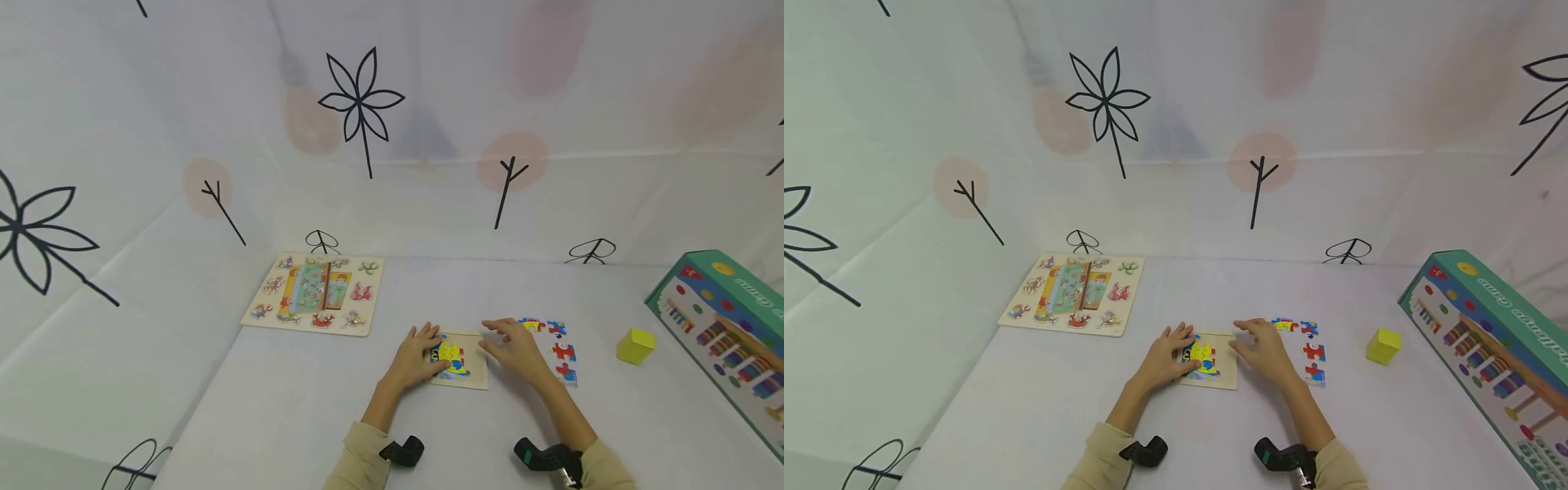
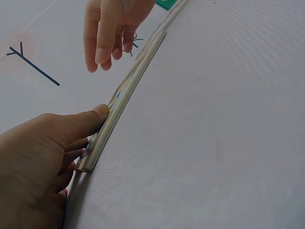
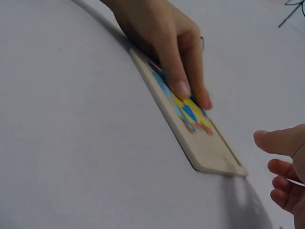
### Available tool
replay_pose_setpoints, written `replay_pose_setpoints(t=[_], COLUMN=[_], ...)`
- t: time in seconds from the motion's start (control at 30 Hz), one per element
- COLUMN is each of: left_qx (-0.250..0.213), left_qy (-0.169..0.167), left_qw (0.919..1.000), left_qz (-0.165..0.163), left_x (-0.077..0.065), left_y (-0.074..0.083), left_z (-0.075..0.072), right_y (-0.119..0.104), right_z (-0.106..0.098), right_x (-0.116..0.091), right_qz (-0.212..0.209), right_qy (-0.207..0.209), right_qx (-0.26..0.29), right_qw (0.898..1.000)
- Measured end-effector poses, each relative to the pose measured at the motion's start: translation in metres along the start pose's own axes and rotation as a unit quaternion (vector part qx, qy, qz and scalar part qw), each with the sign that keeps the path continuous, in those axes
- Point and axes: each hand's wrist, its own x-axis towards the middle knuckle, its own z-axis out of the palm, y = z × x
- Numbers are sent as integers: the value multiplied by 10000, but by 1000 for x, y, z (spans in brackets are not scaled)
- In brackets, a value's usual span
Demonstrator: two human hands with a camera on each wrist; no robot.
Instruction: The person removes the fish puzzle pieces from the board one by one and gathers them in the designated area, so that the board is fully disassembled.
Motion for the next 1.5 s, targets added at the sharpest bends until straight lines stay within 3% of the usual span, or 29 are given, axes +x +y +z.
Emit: replay_pose_setpoints(t=[0.17, 0.3, 0.43, 0.6, 0.8, 1.1, 1.5], left_qx=[105, 16, -33, 2, 150, 239, 113], left_qy=[26, 45, 79, 100, 289, 24, -6], left_qw=[9999, 10000, 9999, 9999, 9982, 9994, 9998], left_qz=[-15, -65, -83, 56, 496, 234, 160], left_x=[0, 0, 0, -3, -6, -3, -4], left_y=[-1, 0, 0, -1, -1, 0, 0], left_z=[2, 2, 2, 1, 0, 0, 0], right_y=[-13, -19, -24, -28, -31, -34, -36], right_z=[20, 30, 37, 41, 42, 38, 36], right_x=[0, 0, -2, -4, -2, 1, 4], right_qz=[-196, -87, -279, -384, -185, 350, 672], right_qy=[-418, -680, -573, -287, -335, -653, -874], right_qx=[125, -249, -660, -581, -492, -456, -347], right_qw=[9989, 9973, 9958, 9972, 9981, 9962, 9933])
